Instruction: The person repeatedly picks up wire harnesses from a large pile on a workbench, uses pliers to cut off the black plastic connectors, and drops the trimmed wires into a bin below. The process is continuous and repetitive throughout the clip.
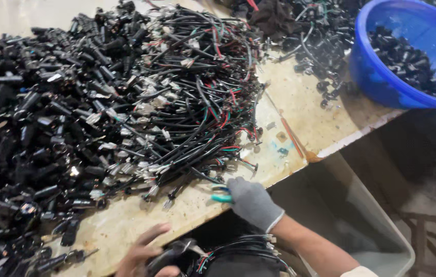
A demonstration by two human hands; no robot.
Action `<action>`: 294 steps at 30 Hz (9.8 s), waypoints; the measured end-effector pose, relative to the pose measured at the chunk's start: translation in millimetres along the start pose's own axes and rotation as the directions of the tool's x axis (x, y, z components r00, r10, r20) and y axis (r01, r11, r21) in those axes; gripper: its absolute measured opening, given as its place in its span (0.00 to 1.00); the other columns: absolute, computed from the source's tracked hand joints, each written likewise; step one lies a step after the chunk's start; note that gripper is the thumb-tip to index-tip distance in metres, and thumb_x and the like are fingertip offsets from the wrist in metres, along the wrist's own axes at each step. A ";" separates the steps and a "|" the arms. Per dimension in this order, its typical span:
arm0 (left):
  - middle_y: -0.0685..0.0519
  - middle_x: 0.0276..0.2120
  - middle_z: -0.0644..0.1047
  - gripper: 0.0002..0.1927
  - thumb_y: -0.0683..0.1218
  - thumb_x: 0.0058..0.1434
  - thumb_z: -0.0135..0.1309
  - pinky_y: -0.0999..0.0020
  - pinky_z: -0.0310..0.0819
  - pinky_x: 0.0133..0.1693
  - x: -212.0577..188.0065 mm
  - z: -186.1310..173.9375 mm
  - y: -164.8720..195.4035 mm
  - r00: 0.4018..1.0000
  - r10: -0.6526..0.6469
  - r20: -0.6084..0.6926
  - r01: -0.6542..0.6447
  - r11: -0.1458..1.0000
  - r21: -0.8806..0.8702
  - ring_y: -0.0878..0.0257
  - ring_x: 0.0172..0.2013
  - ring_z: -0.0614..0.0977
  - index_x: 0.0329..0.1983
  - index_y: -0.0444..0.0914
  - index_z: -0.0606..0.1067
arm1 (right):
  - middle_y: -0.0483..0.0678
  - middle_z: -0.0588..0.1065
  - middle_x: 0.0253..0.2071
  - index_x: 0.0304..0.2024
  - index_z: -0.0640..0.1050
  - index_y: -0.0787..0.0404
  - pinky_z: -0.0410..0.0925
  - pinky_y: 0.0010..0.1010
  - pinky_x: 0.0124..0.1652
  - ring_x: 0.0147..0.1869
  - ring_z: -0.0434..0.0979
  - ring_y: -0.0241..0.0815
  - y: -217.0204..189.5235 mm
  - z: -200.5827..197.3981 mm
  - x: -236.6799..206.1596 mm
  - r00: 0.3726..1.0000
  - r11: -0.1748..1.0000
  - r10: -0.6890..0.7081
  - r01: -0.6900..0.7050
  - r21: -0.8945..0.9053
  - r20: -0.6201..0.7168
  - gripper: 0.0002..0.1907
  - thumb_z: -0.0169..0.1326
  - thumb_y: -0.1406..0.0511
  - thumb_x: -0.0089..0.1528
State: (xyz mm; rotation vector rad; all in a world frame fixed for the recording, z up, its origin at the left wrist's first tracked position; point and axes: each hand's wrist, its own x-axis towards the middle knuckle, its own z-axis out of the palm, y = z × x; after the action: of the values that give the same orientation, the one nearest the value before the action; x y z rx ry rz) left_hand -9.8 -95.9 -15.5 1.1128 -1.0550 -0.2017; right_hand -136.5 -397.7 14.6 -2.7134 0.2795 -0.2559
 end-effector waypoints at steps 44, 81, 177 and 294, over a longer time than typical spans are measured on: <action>0.53 0.31 0.81 0.14 0.44 0.63 0.59 0.74 0.74 0.38 -2.0 117.1 43.6 0.728 -0.600 -0.331 0.642 0.766 0.023 0.69 0.32 0.78 0.49 0.31 0.78 | 0.40 0.55 0.20 0.34 0.65 0.56 0.50 0.31 0.20 0.20 0.52 0.34 -85.5 9.8 -21.6 0.979 -0.712 0.167 0.040 0.702 0.114 0.08 0.51 0.67 0.62; 0.39 0.52 0.74 0.21 0.46 0.65 0.67 0.52 0.74 0.44 -17.9 -72.0 51.9 0.824 -0.297 -0.482 0.426 -0.237 0.873 0.42 0.48 0.79 0.58 0.39 0.76 | 0.51 0.79 0.51 0.58 0.76 0.58 0.74 0.34 0.48 0.48 0.82 0.47 -40.0 -28.5 17.4 0.994 0.861 0.099 -0.062 0.505 -0.047 0.22 0.52 0.77 0.62; 0.56 0.33 0.77 0.18 0.46 0.67 0.57 0.74 0.72 0.34 -26.7 68.5 24.0 0.594 -0.797 -0.109 0.720 0.586 -0.372 0.69 0.30 0.77 0.57 0.34 0.74 | 0.50 0.81 0.38 0.49 0.81 0.58 0.73 0.34 0.40 0.37 0.81 0.49 -65.8 -6.7 -12.6 0.966 0.754 0.074 -0.216 0.620 0.246 0.10 0.63 0.69 0.65; 0.44 0.39 0.80 0.37 0.41 0.57 0.60 0.64 0.78 0.32 -7.6 107.5 51.6 0.785 -0.604 0.135 0.405 0.666 0.626 0.53 0.33 0.84 0.71 0.33 0.65 | 0.54 0.74 0.41 0.49 0.73 0.62 0.71 0.39 0.41 0.42 0.78 0.55 -79.8 -14.8 0.2 0.966 0.072 0.232 -0.135 0.988 0.115 0.13 0.62 0.73 0.65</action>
State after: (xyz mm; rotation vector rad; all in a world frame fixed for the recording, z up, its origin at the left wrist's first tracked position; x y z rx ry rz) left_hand -114.9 -134.6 25.9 1.9891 -1.1035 -0.5759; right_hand -126.9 -331.4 60.4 -1.1996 0.3015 -0.3086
